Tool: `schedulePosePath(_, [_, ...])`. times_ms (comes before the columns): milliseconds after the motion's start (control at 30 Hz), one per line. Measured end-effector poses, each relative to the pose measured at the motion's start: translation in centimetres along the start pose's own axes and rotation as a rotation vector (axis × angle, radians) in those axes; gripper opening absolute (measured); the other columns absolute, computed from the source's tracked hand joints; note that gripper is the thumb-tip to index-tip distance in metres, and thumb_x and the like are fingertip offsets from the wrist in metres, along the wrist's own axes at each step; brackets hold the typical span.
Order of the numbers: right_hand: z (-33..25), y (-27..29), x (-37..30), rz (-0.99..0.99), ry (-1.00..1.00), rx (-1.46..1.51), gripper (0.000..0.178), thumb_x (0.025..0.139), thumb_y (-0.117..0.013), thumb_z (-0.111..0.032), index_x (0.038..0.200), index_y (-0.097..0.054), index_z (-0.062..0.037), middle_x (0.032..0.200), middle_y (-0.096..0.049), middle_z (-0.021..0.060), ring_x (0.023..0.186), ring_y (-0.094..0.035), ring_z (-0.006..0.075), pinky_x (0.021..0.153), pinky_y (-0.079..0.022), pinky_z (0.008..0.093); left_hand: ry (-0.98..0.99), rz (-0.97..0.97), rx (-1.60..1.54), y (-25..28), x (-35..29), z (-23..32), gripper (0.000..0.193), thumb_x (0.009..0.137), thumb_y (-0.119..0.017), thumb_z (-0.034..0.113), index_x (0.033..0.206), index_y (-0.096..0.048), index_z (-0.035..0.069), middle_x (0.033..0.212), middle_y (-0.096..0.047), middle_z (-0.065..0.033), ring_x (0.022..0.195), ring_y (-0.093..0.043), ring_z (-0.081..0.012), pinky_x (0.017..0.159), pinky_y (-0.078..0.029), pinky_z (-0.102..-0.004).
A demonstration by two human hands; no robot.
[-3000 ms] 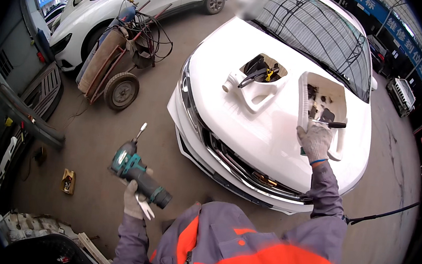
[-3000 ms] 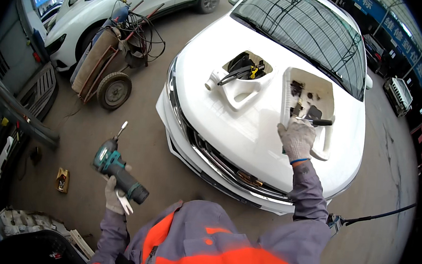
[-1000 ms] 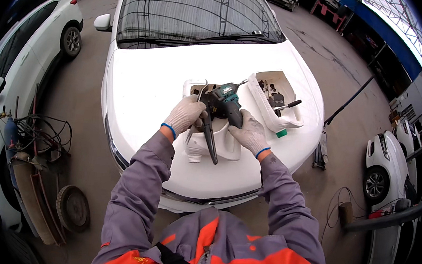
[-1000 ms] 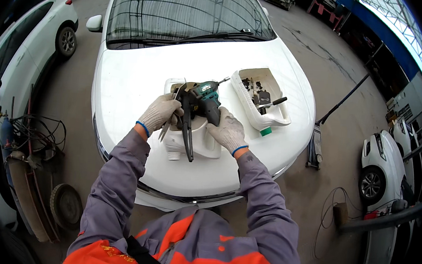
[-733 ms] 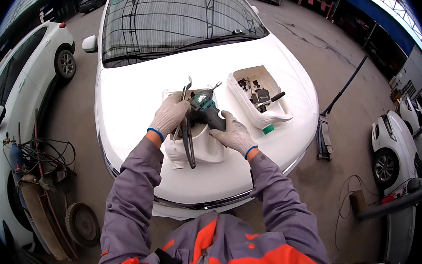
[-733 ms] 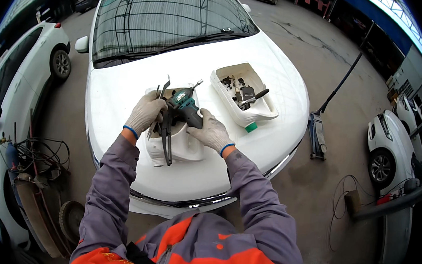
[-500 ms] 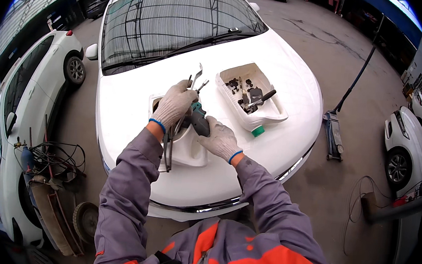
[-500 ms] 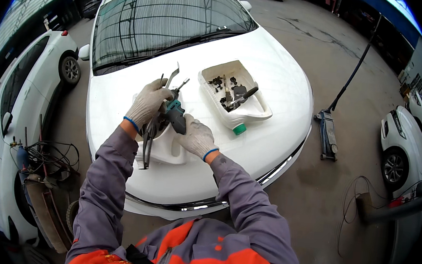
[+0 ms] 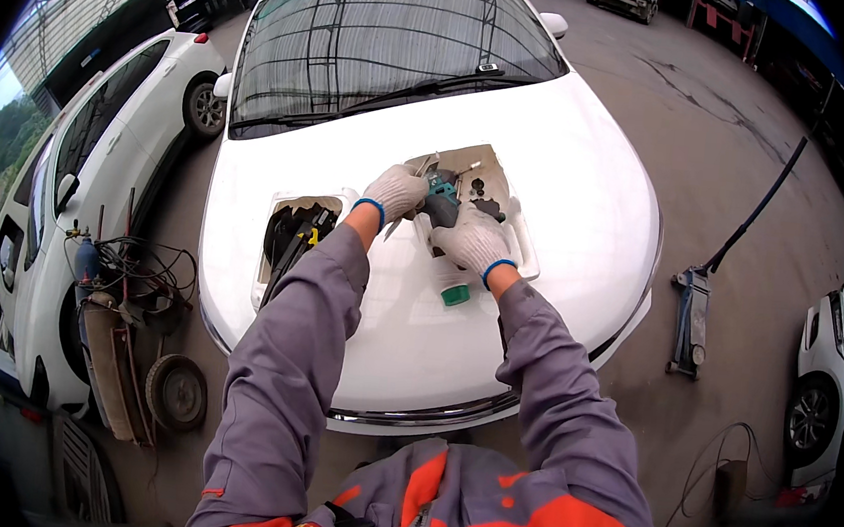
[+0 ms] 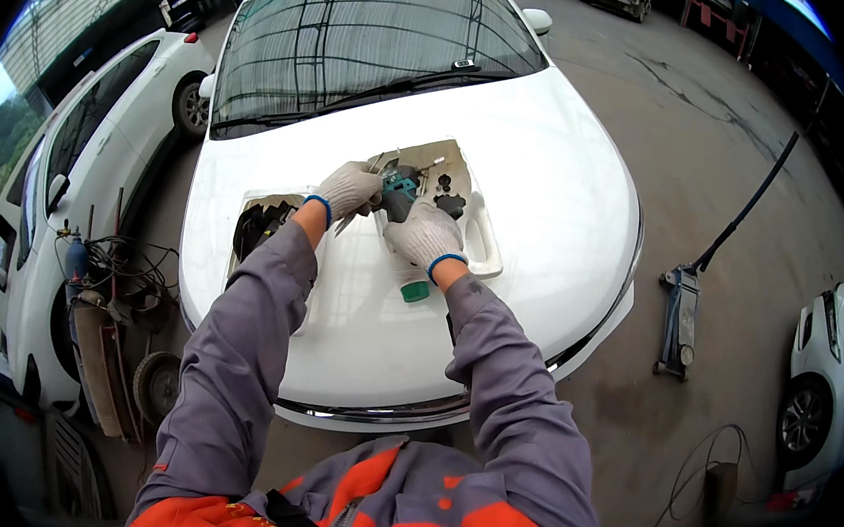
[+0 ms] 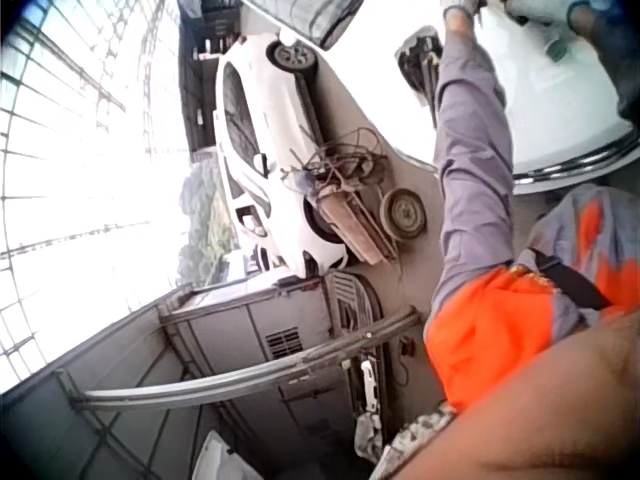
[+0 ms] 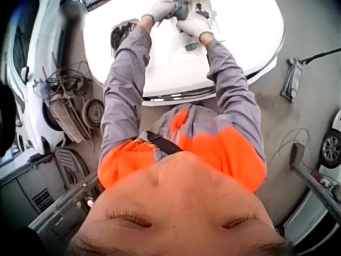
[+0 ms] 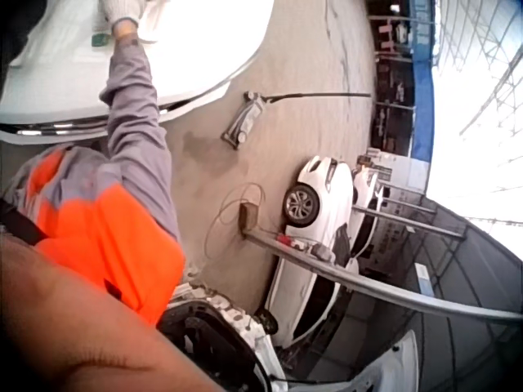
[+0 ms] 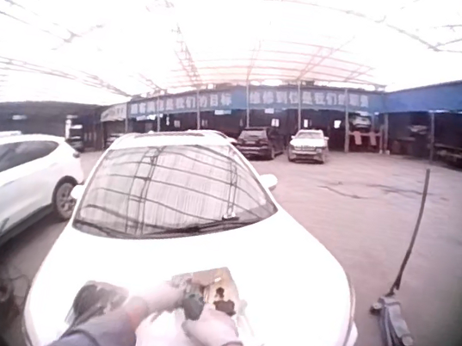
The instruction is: The person removes a black plastic trim piece from the rear of a white car using a pry tool and screwdriver. They then open the trunk, retrieve a new tail light assembly and a spray can, and place them on the hood of another vehicle.
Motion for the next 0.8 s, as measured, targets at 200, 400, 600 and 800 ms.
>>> schedulePosePath(200, [1.7,-1.0,0.8,0.097,-0.005,0.116,0.065,0.077,-0.062,-0.042,0.121,-0.055,0.0058,0.115,-0.063,0.0287,0.109,-0.063,0.0397,0.095,-0.050,0.0421,-0.017,0.048,0.708,-2.7,4.6,4.3,0.031,0.082,-0.056,0.018,0.100,-0.072,-0.001,0.083,-0.072,-0.0176,0.068,-0.070,-0.0276,0.062,-0.057,-0.0368])
schedulePosePath(400, [3.5,-2.0,-0.9,0.154,0.006,0.328,0.068,0.080,-0.065,-0.042,0.128,-0.046,0.0024,0.122,-0.056,0.0262,0.111,-0.060,0.0402,0.094,-0.049,0.0442,-0.054,0.021,1.076,-7.7,6.8,4.9,0.036,0.085,-0.059,0.027,0.111,-0.074,0.006,0.109,-0.072,-0.0170,0.097,-0.071,-0.0350,0.080,-0.055,-0.0503])
schedulePosePath(600, [2.4,-2.7,-6.7,0.547,0.211,0.169,0.062,0.085,-0.067,-0.038,0.131,-0.045,-0.0033,0.133,-0.044,0.0210,0.118,-0.050,0.0395,0.096,-0.046,0.0511,-0.046,0.005,1.174,-8.7,10.2,3.1,0.035,0.089,-0.060,0.030,0.114,-0.074,0.011,0.116,-0.071,-0.0147,0.103,-0.070,-0.0372,0.077,-0.054,-0.0626])
schedulePosePath(800, [10.9,-5.7,-18.4,0.779,0.065,0.125,0.055,0.087,-0.068,-0.034,0.129,-0.049,-0.0049,0.129,-0.050,0.0165,0.115,-0.054,0.0360,0.094,-0.049,0.0455,-0.298,0.079,1.071,-8.9,9.1,5.9,0.032,0.094,-0.054,0.026,0.116,-0.072,0.011,0.114,-0.071,-0.0165,0.104,-0.069,-0.0355,0.085,-0.056,-0.0527])
Point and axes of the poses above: each hand's wrist, its own x-axis towards the middle knuckle, its own y-axis out of the back of the hand, z = x × y, the point moved 5 cm from there along x, towards the middle knuckle
